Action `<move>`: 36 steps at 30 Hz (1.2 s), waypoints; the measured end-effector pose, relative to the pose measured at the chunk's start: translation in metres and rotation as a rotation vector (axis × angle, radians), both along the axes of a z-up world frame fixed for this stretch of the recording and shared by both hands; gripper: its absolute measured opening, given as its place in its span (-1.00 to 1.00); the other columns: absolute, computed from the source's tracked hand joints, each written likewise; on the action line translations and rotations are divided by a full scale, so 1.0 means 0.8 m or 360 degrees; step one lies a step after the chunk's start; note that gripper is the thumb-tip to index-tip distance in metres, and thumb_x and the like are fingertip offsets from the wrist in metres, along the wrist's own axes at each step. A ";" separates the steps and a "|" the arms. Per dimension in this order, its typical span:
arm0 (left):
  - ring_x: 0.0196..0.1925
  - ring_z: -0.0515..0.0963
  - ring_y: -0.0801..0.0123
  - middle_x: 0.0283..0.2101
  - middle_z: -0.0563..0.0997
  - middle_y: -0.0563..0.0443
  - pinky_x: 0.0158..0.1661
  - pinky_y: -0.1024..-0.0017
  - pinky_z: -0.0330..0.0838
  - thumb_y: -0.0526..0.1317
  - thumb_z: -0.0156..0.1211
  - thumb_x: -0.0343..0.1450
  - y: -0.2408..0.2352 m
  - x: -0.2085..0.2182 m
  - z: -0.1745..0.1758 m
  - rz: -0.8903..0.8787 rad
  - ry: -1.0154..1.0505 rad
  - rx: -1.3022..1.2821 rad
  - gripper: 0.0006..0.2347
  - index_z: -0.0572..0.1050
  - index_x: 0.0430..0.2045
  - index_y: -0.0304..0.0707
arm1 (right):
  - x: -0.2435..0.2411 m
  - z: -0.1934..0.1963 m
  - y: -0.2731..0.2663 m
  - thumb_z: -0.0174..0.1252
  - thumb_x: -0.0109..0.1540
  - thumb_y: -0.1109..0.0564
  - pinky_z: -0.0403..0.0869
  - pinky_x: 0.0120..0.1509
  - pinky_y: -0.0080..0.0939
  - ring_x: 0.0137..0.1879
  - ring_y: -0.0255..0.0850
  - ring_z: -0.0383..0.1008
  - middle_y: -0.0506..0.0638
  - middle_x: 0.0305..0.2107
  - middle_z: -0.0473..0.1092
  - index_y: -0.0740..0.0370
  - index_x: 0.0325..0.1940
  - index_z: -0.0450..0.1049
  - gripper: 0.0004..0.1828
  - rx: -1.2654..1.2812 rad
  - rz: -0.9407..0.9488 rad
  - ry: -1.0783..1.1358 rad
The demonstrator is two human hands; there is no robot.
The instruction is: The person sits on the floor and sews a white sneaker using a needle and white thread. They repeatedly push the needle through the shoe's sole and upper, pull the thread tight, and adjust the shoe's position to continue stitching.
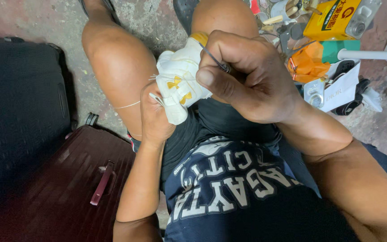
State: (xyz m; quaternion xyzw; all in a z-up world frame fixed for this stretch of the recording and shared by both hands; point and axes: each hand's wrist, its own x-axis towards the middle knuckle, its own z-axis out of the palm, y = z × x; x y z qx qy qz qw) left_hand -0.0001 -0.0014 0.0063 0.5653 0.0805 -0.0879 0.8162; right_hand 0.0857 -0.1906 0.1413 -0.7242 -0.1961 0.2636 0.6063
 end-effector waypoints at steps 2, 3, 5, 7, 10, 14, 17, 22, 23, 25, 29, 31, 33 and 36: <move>0.01 0.58 0.44 -0.10 0.65 0.02 0.12 0.40 0.44 -0.25 0.27 0.48 -0.001 0.009 -0.003 0.0053 -0.0113 0.0058 -0.83 0.60 -0.18 -0.42 | 0.007 0.002 0.006 0.09 0.50 0.06 0.13 -0.39 -0.44 -0.46 -0.52 0.15 -0.18 -0.55 0.21 0.25 -0.29 0.32 -0.68 -0.0071 -0.0028 -0.0024; 0.20 0.55 0.42 0.07 0.62 0.03 0.32 0.36 0.35 -0.12 0.24 0.49 -0.003 0.012 -0.004 0.0059 -0.0171 -0.0050 -0.69 0.57 -0.02 -0.42 | 0.011 0.003 0.009 0.10 0.49 0.06 0.15 -0.36 -0.42 -0.44 -0.51 0.18 -0.18 -0.53 0.22 0.24 -0.29 0.32 -0.68 -0.0126 -0.0040 -0.0089; 0.27 0.43 0.52 0.19 0.50 0.14 0.34 0.45 0.21 0.14 0.17 0.46 -0.008 0.022 -0.008 0.0344 -0.0221 -0.0330 -0.47 0.42 0.17 -0.30 | 0.020 0.003 0.014 0.11 0.48 0.06 0.15 -0.36 -0.41 -0.45 -0.49 0.17 -0.17 -0.52 0.22 0.24 -0.30 0.33 -0.69 -0.0215 -0.0041 -0.0233; 0.29 0.39 0.56 0.21 0.46 0.18 0.35 0.47 0.18 0.08 0.24 0.45 -0.009 0.028 -0.010 0.0412 -0.0361 -0.0244 -0.48 0.38 0.19 -0.28 | 0.032 0.003 0.018 0.10 0.50 0.07 0.13 -0.37 -0.42 -0.46 -0.47 0.14 -0.14 -0.51 0.22 0.26 -0.30 0.32 -0.67 -0.0246 -0.0016 -0.0379; 0.06 0.58 0.44 0.01 0.64 0.02 0.17 0.40 0.45 -0.22 0.34 0.49 -0.003 0.016 -0.012 0.0148 0.0104 -0.0456 -0.70 0.55 0.02 -0.48 | 0.044 0.004 0.024 0.04 0.57 0.08 0.15 -0.32 -0.44 -0.41 -0.46 0.16 -0.11 -0.45 0.27 0.27 -0.28 0.27 -0.63 -0.0115 -0.0046 -0.0417; -0.06 0.61 0.46 -0.09 0.65 0.03 0.04 0.45 0.50 -0.31 0.29 0.50 -0.005 0.009 -0.016 0.0224 0.0072 -0.0485 -0.83 0.57 -0.10 -0.45 | 0.046 -0.003 0.033 0.02 0.50 0.09 0.10 -0.47 -0.44 -0.56 -0.46 0.08 -0.13 -0.60 0.20 0.27 -0.32 0.26 -0.67 0.0352 -0.0354 0.0165; -0.04 0.61 0.42 -0.06 0.65 -0.02 0.06 0.42 0.50 -0.32 0.22 0.56 -0.011 0.006 -0.019 0.0312 0.0053 -0.0501 -0.84 0.55 -0.06 -0.48 | 0.039 -0.021 0.034 0.03 0.50 0.13 0.07 -0.52 -0.46 -0.62 -0.47 0.00 -0.15 -0.65 0.15 0.25 -0.37 0.24 -0.65 0.0732 -0.0535 0.0431; 0.08 0.64 0.30 0.06 0.62 -0.11 0.18 0.32 0.52 -0.34 0.25 0.50 -0.002 0.016 -0.010 0.0294 0.0115 -0.0742 -0.72 0.45 0.08 -0.47 | 0.036 -0.043 0.006 -0.04 0.50 0.14 0.17 -0.42 -0.45 -0.56 -0.47 0.11 -0.10 -0.47 0.29 0.27 -0.23 0.32 -0.77 0.0465 -0.0593 0.0124; 0.08 0.64 0.29 0.06 0.61 -0.12 0.17 0.31 0.52 -0.32 0.24 0.51 0.000 0.019 -0.007 0.0279 0.0148 -0.0790 -0.72 0.44 0.08 -0.47 | 0.036 -0.045 0.000 -0.03 0.49 0.14 0.20 -0.39 -0.45 -0.53 -0.47 0.14 -0.09 -0.45 0.31 0.29 -0.17 0.35 -0.80 0.0313 -0.0626 -0.0034; 0.09 0.64 0.26 0.08 0.60 -0.14 0.16 0.29 0.52 -0.29 0.23 0.52 0.004 0.023 -0.005 0.0272 0.0206 -0.0878 -0.70 0.44 0.10 -0.48 | 0.029 -0.046 -0.008 0.05 0.51 0.15 0.22 -0.30 -0.47 -0.42 -0.48 0.20 -0.10 -0.45 0.28 0.31 -0.12 0.36 -0.82 0.0033 -0.0694 -0.0360; -0.07 0.57 0.22 0.01 0.58 -0.21 -0.13 0.32 0.41 -0.24 0.23 0.51 0.007 0.026 -0.014 0.0366 0.0234 -0.0691 -0.66 0.43 0.10 -0.54 | 0.003 -0.057 -0.013 0.20 0.46 0.24 0.29 -0.10 -0.49 -0.21 -0.49 0.27 -0.11 -0.29 0.31 0.32 -0.07 0.33 -0.84 -0.0137 -0.0500 -0.0669; -0.03 0.56 0.21 0.04 0.57 -0.21 -0.09 0.31 0.40 -0.23 0.22 0.51 0.004 0.027 -0.019 0.0364 0.0199 -0.0707 -0.64 0.41 0.12 -0.53 | -0.012 -0.070 -0.008 0.41 0.36 0.21 0.18 -0.34 -0.58 -0.35 -0.55 0.19 -0.17 -0.37 0.28 0.28 0.00 0.30 -0.64 -0.0128 -0.0497 -0.0556; 0.01 0.54 0.21 0.06 0.55 -0.21 -0.05 0.29 0.38 -0.21 0.21 0.52 0.002 0.024 -0.022 0.0379 0.0170 -0.0719 -0.63 0.39 0.14 -0.53 | -0.018 -0.079 -0.008 0.47 0.35 0.26 0.23 -0.30 -0.60 -0.33 -0.54 0.19 -0.17 -0.34 0.27 0.27 -0.02 0.28 -0.58 -0.0249 -0.0542 -0.0674; 0.06 0.52 0.20 0.11 0.53 -0.21 0.02 0.27 0.36 -0.20 0.19 0.53 0.000 0.022 -0.025 0.0374 0.0154 -0.0732 -0.60 0.36 0.18 -0.53 | -0.021 -0.086 -0.011 0.51 0.29 0.27 0.20 -0.30 -0.60 -0.37 -0.56 0.16 -0.16 -0.35 0.21 0.25 0.02 0.25 -0.50 -0.0259 -0.0487 -0.0626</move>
